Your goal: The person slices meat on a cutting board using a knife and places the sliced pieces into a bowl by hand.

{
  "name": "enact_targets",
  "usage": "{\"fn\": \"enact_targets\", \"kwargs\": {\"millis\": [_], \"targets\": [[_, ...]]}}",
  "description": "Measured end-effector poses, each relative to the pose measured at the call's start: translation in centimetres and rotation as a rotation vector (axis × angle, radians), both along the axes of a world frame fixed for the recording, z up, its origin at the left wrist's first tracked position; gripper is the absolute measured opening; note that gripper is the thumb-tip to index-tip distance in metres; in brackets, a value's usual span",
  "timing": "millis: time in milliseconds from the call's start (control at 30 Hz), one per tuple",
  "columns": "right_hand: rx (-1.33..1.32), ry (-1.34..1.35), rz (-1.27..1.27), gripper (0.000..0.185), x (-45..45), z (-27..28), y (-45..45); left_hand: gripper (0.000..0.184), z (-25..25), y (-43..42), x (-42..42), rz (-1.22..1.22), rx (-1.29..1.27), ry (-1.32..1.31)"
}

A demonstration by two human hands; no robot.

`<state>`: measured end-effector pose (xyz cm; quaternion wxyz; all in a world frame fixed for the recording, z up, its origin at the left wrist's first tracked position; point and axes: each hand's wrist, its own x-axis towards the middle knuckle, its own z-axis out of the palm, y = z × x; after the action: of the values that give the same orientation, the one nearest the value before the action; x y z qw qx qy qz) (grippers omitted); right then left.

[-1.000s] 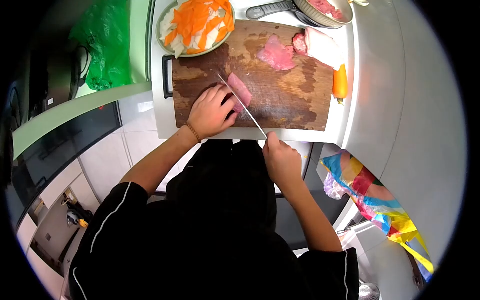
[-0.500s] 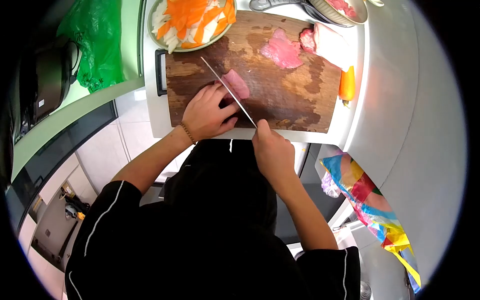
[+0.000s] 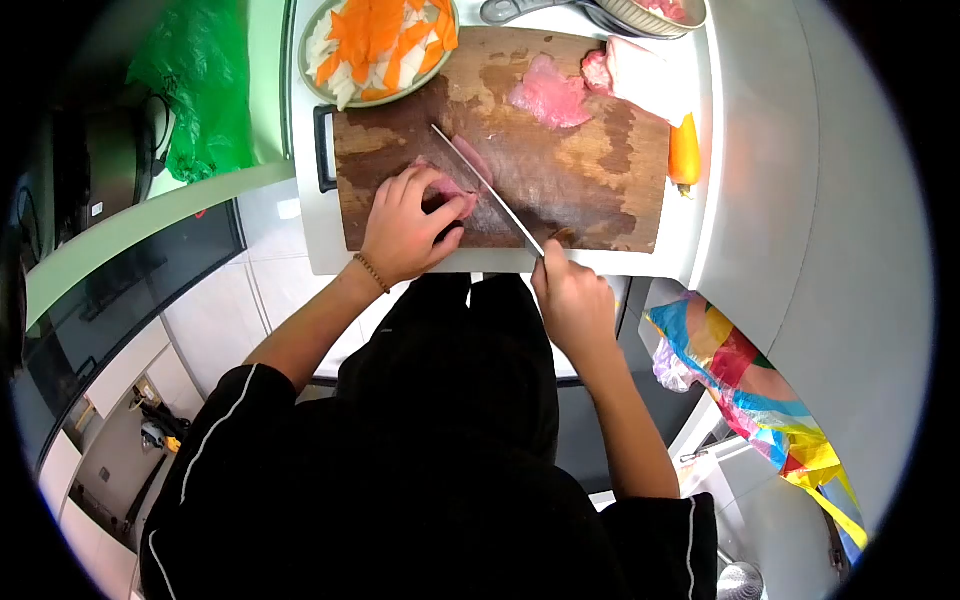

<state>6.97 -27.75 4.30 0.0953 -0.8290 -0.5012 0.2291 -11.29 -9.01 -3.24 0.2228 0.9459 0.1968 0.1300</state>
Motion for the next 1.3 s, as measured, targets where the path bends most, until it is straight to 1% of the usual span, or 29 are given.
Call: {"fn": "enact_targets", "kwargs": {"millis": [100,133,167,200,300,333,433,467,567,600,700,733,833,867,967,1000,1100,1133,1200,1233,1300], "targets": [[-0.03,-0.126,-0.009,0.014,2.3,-0.5,-1.9,0.034,0.1,0.5,-0.5,-0.021,0.076,-0.054],[-0.026,-0.151,-0.057,0.014,3.1,0.2,-2.3,0.034,0.0,1.1,-0.8,-0.038,0.01,-0.075],[-0.051,-0.118,-0.114,0.014,4.0,0.8,-2.6,0.033,-0.2,2.2,-1.0,-0.055,-0.056,-0.095],[-0.015,-0.078,-0.14,0.013,4.2,1.9,-2.6,0.033,-0.4,3.1,-1.1,-0.075,-0.122,-0.116],[0.07,0.034,-0.217,0.011,3.7,3.9,-2.6,0.028,0.8,5.0,0.4,0.046,-0.217,-0.01],[0.094,0.068,-0.247,0.011,3.2,4.2,-2.4,0.022,1.0,5.2,0.6,0.032,-0.147,0.026],[0.144,0.158,-0.317,0.012,2.0,4.1,-2.2,0.018,1.2,5.0,0.6,-0.081,-0.109,0.113],[0.152,0.167,-0.329,0.012,1.6,4.0,-2.4,0.016,1.0,4.6,0.7,-0.106,-0.121,0.036],[0.161,0.222,-0.395,0.014,0.3,3.9,-2.7,0.015,0.1,4.0,1.2,-0.14,-0.187,0.083],[0.16,0.233,-0.392,0.014,-0.1,3.9,-2.7,0.015,0.5,3.5,1.4,-0.1,-0.172,0.037],[0.125,0.229,-0.398,0.017,-0.7,3.9,-3.1,0.016,1.4,2.8,2.2,-0.105,-0.359,0.073],[0.118,0.228,-0.403,0.017,-0.8,3.9,-3.4,0.02,1.3,2.3,2.6,-0.08,-0.416,0.061],[0.138,0.24,-0.453,0.016,-0.9,4.0,-4.2,0.027,1.1,3.1,5.3,-0.094,-1.265,-0.086],[0.152,0.245,-0.473,0.015,-0.8,4.1,-4.4,0.032,1.2,2.9,6.2,-0.09,-1.438,-0.217],[0.256,0.261,-0.55,0.016,-0.3,4.1,-4.9,0.031,4.3,2.9,7.9,0.028,-1.831,-0.305],[0.306,0.288,-0.562,0.014,0.0,3.5,-5.2,0.031,4.3,3.1,8.0,0.075,-1.843,-0.258],[0.266,0.396,-0.679,0.016,0.5,2.9,-5.7,0.026,2.6,3.1,6.9,0.285,-1.593,-0.073],[0.266,0.4,-0.675,0.018,0.4,2.8,-5.6,0.023,2.0,3.2,6.2,0.318,-1.457,-0.009],[0.254,0.381,-0.6,0.013,0.3,1.9,-5.8,0.02,1.7,3.2,4.6,0.374,-1.185,0.114],[0.249,0.371,-0.562,0.011,0.2,1.6,-5.9,0.018,1.9,2.7,4.0,0.351,-0.899,0.162],[0.219,0.298,-0.496,0.016,-0.6,1.7,-5.5,0.016,3.3,1.3,2.7,0.289,-0.328,0.244]]}}
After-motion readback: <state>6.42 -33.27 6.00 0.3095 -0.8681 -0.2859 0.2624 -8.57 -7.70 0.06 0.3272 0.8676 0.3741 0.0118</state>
